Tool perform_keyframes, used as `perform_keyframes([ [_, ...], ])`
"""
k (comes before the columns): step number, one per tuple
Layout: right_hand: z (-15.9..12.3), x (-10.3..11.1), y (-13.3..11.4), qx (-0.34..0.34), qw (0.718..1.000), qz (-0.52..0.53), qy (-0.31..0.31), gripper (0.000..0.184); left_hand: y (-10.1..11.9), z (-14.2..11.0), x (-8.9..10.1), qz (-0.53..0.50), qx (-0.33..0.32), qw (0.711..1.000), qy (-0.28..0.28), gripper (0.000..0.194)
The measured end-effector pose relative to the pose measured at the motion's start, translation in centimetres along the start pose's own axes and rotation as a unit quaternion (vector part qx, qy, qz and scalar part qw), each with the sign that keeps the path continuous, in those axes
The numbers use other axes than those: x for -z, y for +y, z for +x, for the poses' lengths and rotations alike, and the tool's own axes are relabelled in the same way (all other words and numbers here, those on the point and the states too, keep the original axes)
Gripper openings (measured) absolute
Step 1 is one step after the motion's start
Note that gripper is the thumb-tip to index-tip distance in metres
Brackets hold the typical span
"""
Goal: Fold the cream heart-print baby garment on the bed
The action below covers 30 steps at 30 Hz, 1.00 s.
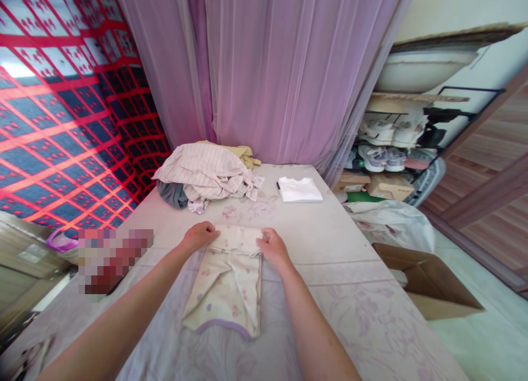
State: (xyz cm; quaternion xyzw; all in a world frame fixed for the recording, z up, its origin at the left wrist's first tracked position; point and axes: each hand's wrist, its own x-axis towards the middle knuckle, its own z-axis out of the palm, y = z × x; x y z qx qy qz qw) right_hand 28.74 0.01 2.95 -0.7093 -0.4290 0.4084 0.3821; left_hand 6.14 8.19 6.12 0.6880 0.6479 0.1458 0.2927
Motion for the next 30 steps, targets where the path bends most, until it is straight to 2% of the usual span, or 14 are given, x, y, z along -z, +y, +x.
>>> perform_keyframes([
  [4,-0.7,-0.6,-0.6,-0.011,0.997,0.074,-0.016,0.031,-0.2,-0.1,-0.1,-0.074,0.022,0.997,-0.021,0.019],
  [8,-1.3,-0.8,0.1,-0.041,0.99,0.134,-0.018,0.032,-1.0,-0.4,-0.6,-0.128,0.049,0.99,-0.042,0.028],
  [10,-1.4,-0.8,0.7,-0.029,0.997,0.074,-0.013,0.034,-1.4,-0.3,-0.8,-0.135,0.055,0.988,-0.044,0.029],
  [13,-1.4,-0.4,1.0,0.031,0.995,-0.089,0.01,0.035,-1.5,-0.1,-0.8,-0.128,0.048,0.99,-0.032,0.028],
  [18,-1.8,0.3,-0.1,0.071,0.955,-0.288,0.014,0.039,-1.6,0.3,-0.9,-0.08,0.018,0.996,-0.02,0.017],
  [21,-2.3,0.5,-0.9,0.088,0.92,-0.378,0.054,0.035,-1.8,0.0,-1.1,-0.037,0.0,0.999,-0.003,0.012],
  [23,-2.5,0.3,-1.5,0.129,0.903,-0.401,0.086,0.031,-1.8,-0.3,-1.0,-0.005,-0.015,1.0,0.015,0.019],
  [25,-2.5,-0.2,-2.0,0.194,0.892,-0.397,0.09,0.032,-1.6,-0.5,-0.9,0.025,-0.04,0.998,0.035,0.029],
  [28,-2.1,-1.6,-2.0,0.27,0.874,-0.402,0.035,0.042,-0.8,-0.9,-1.3,0.05,-0.106,0.992,0.051,0.041],
  [30,-1.9,-2.7,-1.5,0.276,0.865,-0.418,-0.015,0.05,-0.4,-1.2,-1.9,0.078,-0.179,0.98,0.04,0.042],
])
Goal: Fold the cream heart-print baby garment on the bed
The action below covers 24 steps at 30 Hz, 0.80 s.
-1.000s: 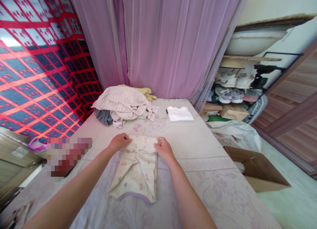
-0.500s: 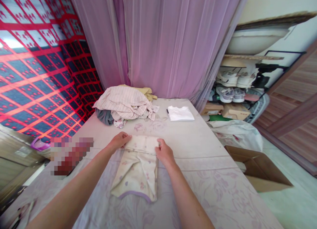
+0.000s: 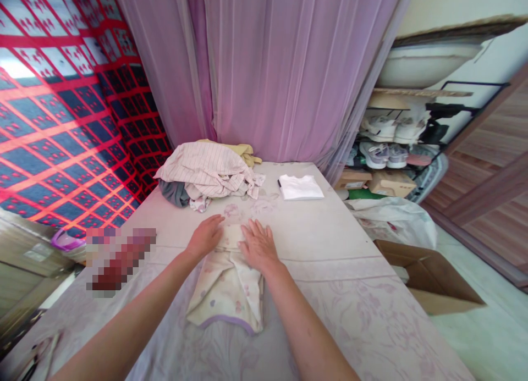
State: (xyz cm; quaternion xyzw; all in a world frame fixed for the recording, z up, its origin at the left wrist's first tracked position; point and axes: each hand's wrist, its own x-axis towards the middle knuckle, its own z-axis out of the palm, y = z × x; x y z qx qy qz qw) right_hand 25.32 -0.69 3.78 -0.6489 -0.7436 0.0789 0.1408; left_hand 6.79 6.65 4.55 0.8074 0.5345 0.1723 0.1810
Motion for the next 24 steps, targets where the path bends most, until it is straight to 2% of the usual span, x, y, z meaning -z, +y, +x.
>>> perform_keyframes([
  [2,-0.1,-1.1,-0.2,0.002,1.0,-0.005,-0.031,0.054,0.1,-0.3,-0.9,0.038,-0.073,0.996,-0.027,0.043],
  [4,-0.2,-1.8,-0.3,0.001,0.999,-0.012,-0.037,0.056,-0.2,-0.7,-1.8,0.075,-0.109,0.99,-0.052,0.047],
  [7,-0.2,-2.0,-0.3,0.005,0.999,-0.016,-0.039,0.054,-1.0,-1.0,-2.6,0.095,-0.105,0.987,-0.069,0.05],
  [11,-0.2,-1.4,0.1,0.003,0.999,0.006,-0.047,0.049,-1.4,-0.8,-2.7,0.09,-0.098,0.988,-0.077,0.05],
  [14,-1.6,-0.9,1.3,0.021,0.999,0.032,-0.038,0.044,-2.0,-1.4,-1.9,0.066,-0.105,0.989,-0.085,0.049],
  [18,-5.2,-0.9,3.5,0.098,0.993,0.059,-0.005,0.05,-4.2,-4.1,0.1,0.026,-0.203,0.974,-0.095,0.04],
  [21,-7.4,-0.8,4.4,0.152,0.986,0.074,0.0,0.06,-5.5,-6.3,1.8,0.051,-0.246,0.96,-0.121,0.039],
  [24,-8.6,-0.2,4.2,0.19,0.979,0.071,-0.035,0.073,-5.7,-7.9,3.2,0.102,-0.264,0.947,-0.149,0.042],
])
